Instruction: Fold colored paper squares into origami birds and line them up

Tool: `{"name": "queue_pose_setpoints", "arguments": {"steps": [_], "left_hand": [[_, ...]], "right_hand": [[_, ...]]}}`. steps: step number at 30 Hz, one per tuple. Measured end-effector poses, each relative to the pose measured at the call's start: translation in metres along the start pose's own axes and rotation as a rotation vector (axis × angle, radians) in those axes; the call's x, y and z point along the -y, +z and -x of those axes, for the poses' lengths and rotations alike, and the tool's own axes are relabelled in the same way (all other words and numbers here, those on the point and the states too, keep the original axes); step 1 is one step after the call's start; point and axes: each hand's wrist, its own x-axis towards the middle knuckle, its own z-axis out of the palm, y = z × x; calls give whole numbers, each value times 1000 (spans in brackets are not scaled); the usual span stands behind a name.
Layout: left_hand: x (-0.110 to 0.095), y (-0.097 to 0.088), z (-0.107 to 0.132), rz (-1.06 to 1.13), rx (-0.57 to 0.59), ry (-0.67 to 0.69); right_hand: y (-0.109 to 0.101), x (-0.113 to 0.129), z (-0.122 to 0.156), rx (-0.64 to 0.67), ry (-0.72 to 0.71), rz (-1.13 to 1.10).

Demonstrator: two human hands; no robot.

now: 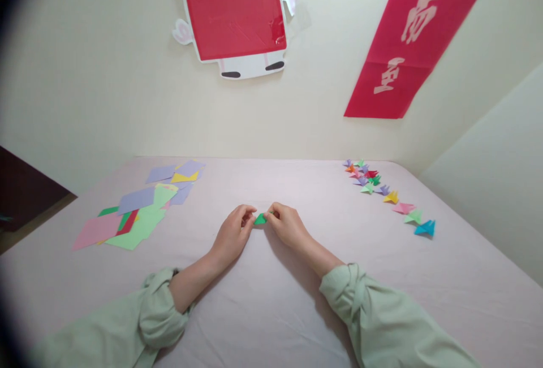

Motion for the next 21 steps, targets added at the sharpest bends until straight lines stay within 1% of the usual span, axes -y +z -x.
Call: {"name": "queue_pose_setpoints", "arguments": {"steps": [2, 5, 7, 9, 12, 13, 15, 17, 21], "left_hand": [[1, -2, -1, -112, 0, 93], [2, -3, -2, -233, 101, 183], [3, -3, -1, -317, 168, 197], [5, -3, 0, -403, 205, 189], [8, -2, 1, -472, 239, 179], [9, -2, 1, -479, 244, 179], [9, -1, 1, -480, 241, 179], [7, -1, 0, -473, 236, 179], [2, -5, -2, -476, 259, 189]], "right_hand": [[-2, -3, -14, 33, -5, 144], [-2, -5, -34, 67, -63, 341], [-1, -4, -43, 66, -97, 432], [1, 0, -44, 33, -120, 497], [3, 9, -34, -55, -163, 603], [4, 11, -28, -64, -185, 635], [5, 14, -15, 5, -248, 651], [7, 13, -3, 68, -298, 619], [7, 5, 9, 127, -264, 629]]}}
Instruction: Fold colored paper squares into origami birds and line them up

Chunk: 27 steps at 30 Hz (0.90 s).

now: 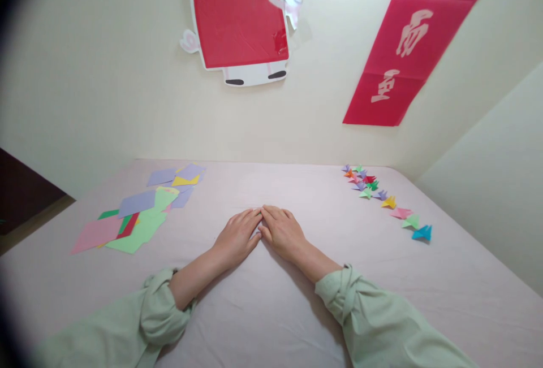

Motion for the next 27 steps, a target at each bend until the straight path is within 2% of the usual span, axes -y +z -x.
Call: {"name": "queue_pose_setpoints", "arguments": {"steps": [5, 10, 16, 21, 27], "left_hand": [[6, -9, 6, -48, 34, 33], [15, -11, 14, -69, 9, 50], [16, -9, 20, -43, -39, 47], [17, -5, 8, 71, -129, -15], [21, -4, -9, 193, -131, -16]], "right_hand": [[2, -3, 3, 31, 12, 55], [3, -4, 4, 18, 34, 84], [3, -6, 3, -2, 55, 83], [3, -8, 4, -14, 42, 42], [-1, -13, 4, -9, -45, -66]]}}
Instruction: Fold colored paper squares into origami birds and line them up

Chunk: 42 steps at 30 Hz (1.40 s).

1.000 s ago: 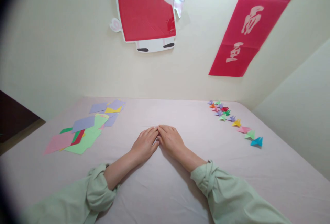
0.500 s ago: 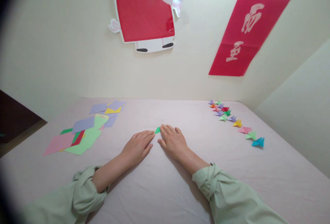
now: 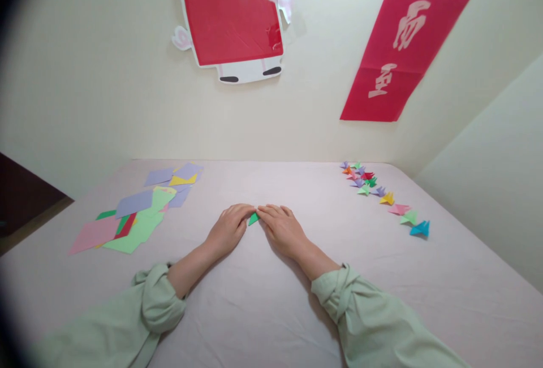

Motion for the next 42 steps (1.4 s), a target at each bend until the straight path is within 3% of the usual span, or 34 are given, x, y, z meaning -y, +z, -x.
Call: {"name": "queue_pose_setpoints", "arguments": {"steps": [11, 42], "left_hand": [[6, -2, 2, 72, -1, 20], [5, 0, -2, 43, 38, 22]], "right_hand": [[-1, -1, -3, -152, -62, -166], [2, 3, -14, -127, 23, -136]]}}
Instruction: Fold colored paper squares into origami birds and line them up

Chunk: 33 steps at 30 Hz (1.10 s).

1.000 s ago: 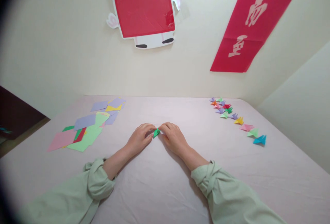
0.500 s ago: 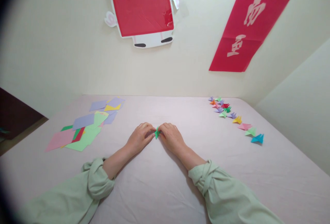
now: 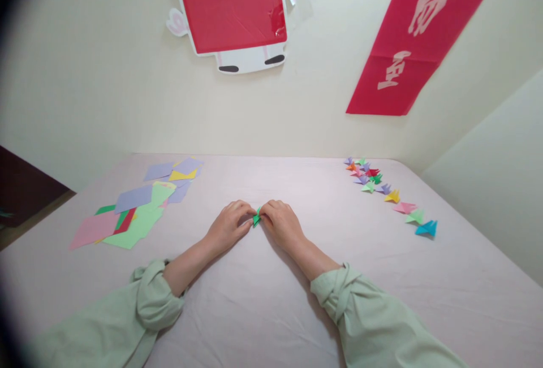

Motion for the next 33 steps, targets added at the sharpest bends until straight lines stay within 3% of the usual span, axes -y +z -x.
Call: {"name": "queue_pose_setpoints", "arguments": {"steps": [12, 19, 33], "left_hand": [[-2, 0, -6, 32, -14, -18], [2, 5, -8, 75, -87, -51], [-1, 13, -13, -6, -117, -85]], "right_hand": [[0, 3, 2, -12, 8, -38], [6, -3, -8, -37, 96, -70], [15, 0, -11, -103, 177, -15]]}}
